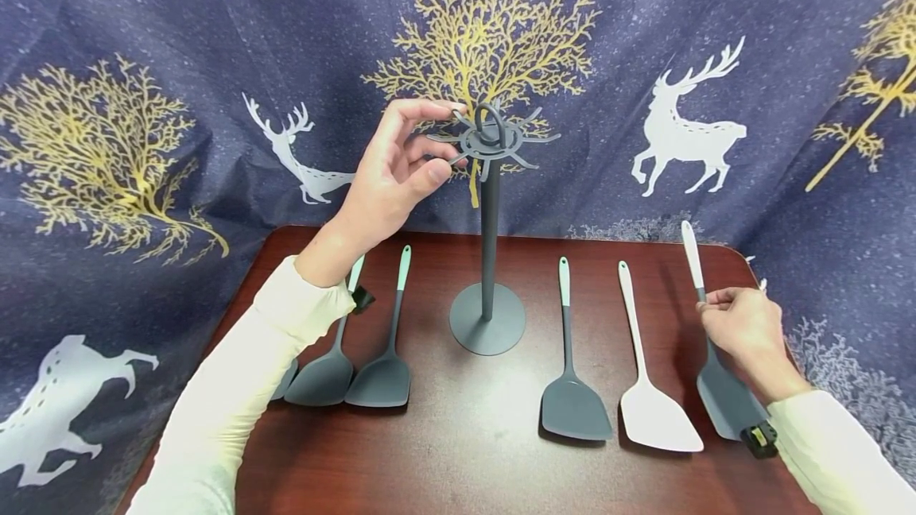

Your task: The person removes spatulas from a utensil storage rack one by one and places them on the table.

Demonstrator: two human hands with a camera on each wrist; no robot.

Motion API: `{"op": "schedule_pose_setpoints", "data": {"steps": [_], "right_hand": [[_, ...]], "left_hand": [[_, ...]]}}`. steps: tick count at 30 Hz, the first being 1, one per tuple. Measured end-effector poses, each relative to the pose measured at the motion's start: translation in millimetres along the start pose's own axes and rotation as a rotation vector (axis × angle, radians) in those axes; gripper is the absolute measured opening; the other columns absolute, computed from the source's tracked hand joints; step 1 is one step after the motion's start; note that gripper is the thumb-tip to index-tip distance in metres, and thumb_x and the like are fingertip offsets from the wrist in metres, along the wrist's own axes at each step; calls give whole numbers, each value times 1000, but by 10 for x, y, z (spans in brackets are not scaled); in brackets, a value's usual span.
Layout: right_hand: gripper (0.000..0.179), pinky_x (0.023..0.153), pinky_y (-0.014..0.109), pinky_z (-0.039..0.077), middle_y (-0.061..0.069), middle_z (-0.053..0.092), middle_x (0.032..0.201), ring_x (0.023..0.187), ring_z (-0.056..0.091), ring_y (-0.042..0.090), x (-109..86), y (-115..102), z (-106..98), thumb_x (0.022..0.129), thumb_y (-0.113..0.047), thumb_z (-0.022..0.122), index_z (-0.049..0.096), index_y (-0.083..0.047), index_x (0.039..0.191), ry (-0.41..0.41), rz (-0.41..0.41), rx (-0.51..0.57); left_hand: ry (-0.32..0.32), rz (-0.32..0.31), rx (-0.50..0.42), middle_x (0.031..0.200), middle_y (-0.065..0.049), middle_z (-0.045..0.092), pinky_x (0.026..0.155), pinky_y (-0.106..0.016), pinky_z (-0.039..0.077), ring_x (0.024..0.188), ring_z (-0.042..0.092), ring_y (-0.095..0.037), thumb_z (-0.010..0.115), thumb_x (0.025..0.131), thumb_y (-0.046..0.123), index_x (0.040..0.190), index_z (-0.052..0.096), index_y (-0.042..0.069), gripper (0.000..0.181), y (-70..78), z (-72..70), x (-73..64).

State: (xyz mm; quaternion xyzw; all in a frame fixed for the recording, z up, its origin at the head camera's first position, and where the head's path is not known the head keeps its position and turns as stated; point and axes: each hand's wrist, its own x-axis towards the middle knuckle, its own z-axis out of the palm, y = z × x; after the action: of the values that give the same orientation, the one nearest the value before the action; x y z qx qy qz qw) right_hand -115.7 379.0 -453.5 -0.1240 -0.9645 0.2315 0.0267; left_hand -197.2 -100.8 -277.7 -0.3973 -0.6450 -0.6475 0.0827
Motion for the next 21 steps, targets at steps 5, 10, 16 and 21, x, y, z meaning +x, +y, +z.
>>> {"op": "schedule_pose_setpoints", "data": {"steps": [5,10,16,21], "right_hand": [[32,70,58,53,29,74,96,95,65,57,19,55,1,96,-21,68,73,9,106,-61,-3,-11],[30,70,61,53,32,72,96,93,63,58,46,100,12,95,-20,68,74,9,100,-96,-10,-29],[27,71,61,52,32,72,98,94,63,59,50,100,28,93,-19,70,75,7,93,-102,-30,-48],[26,71,62,53,32,72,96,91,64,59,20,98,63,93,-18,71,75,8,91,-117,-31,-53]], "left_hand": [[1,-6,4,154,-5,48,78,-38,55,107,69,-28,74,90,66,143,46,1,88,8,3,-6],[8,-2,3,154,-5,49,79,-37,56,106,69,-28,74,90,65,143,47,1,88,8,2,-10],[13,-3,2,154,-6,48,79,-37,56,106,69,-28,75,89,66,143,46,0,90,19,1,-6],[12,-5,4,154,-5,49,79,-37,56,106,69,-28,75,90,66,143,47,1,89,13,5,-4]]}}
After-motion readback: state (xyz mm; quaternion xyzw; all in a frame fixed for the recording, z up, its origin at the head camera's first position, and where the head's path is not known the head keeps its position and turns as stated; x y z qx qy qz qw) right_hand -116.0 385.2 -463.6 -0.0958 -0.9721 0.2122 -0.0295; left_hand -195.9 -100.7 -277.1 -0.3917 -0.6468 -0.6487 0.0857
